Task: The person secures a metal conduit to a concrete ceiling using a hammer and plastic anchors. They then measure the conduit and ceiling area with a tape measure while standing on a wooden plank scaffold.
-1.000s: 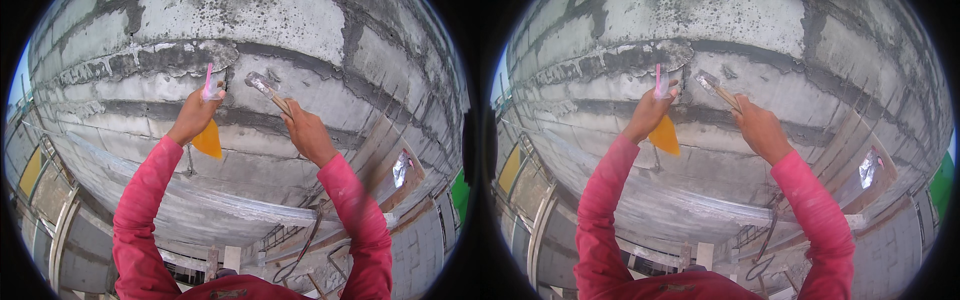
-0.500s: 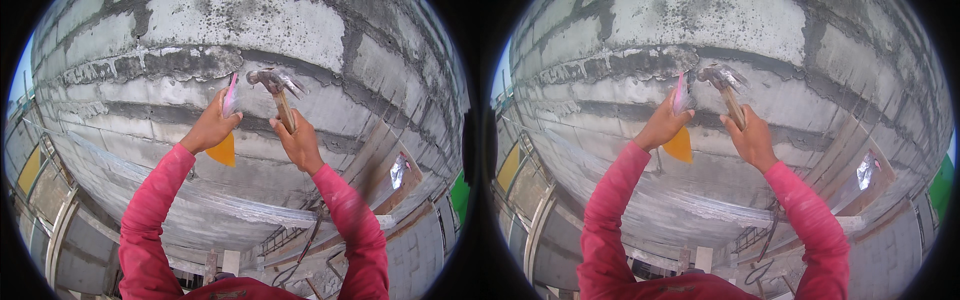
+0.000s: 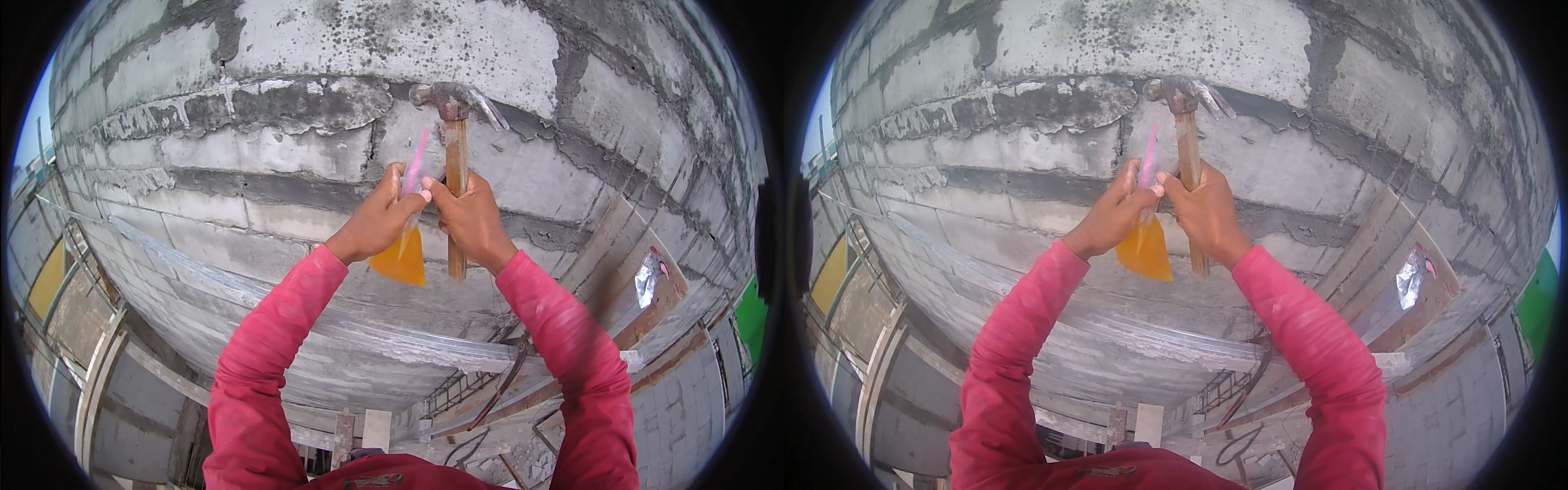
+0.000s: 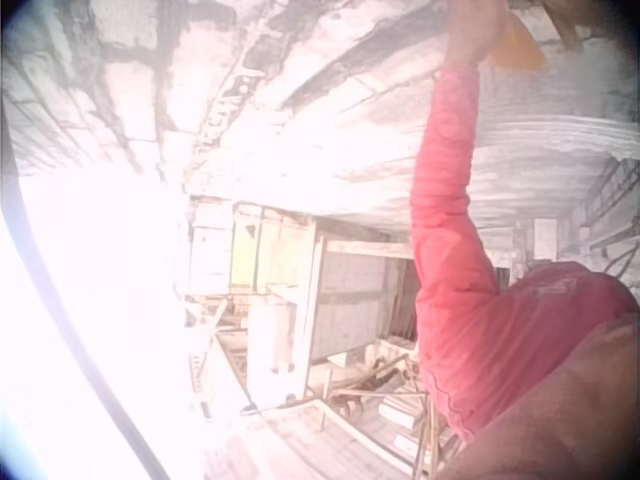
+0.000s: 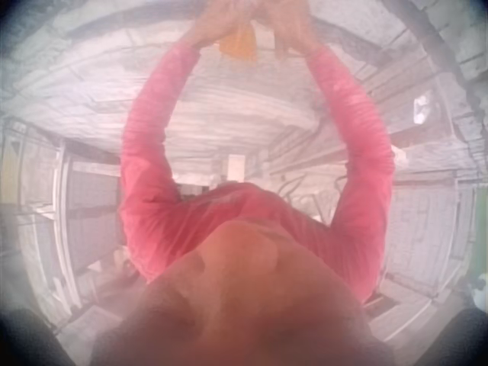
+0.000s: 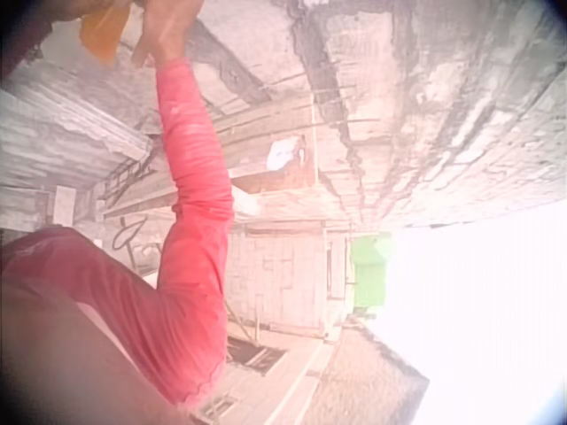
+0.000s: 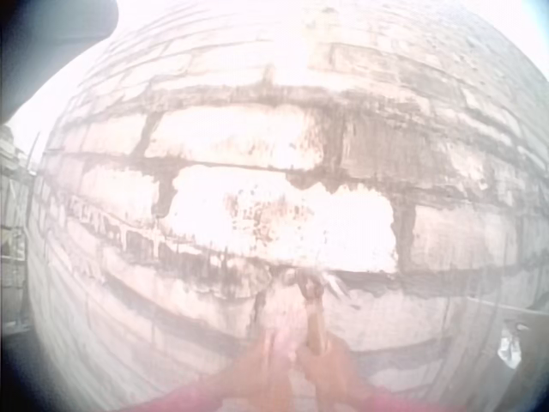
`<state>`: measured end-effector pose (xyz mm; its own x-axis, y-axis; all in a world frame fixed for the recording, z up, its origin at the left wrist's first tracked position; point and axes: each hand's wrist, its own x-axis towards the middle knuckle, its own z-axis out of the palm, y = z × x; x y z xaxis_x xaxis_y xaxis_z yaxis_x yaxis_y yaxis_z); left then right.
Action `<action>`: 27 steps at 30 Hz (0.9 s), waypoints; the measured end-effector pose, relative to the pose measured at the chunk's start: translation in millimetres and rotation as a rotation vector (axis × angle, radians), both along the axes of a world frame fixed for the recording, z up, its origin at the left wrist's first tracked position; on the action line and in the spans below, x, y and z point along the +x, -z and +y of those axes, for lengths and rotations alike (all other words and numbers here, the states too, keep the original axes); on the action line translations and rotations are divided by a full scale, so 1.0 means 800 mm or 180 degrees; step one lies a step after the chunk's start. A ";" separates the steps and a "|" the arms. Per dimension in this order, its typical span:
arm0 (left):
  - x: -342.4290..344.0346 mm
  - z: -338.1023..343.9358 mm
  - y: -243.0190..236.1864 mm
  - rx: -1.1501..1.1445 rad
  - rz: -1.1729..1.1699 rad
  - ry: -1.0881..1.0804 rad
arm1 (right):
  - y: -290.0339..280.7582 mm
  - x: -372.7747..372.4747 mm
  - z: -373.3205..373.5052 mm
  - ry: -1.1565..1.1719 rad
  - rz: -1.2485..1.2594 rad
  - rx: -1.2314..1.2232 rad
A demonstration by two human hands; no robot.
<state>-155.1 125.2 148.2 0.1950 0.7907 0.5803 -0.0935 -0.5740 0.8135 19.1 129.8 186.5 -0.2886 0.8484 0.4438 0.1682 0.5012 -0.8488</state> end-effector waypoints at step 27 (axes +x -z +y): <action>0.003 0.094 -0.014 0.0937 -0.0341 -0.1525 | -0.019 -0.039 0.109 0.0874 -0.0344 0.1958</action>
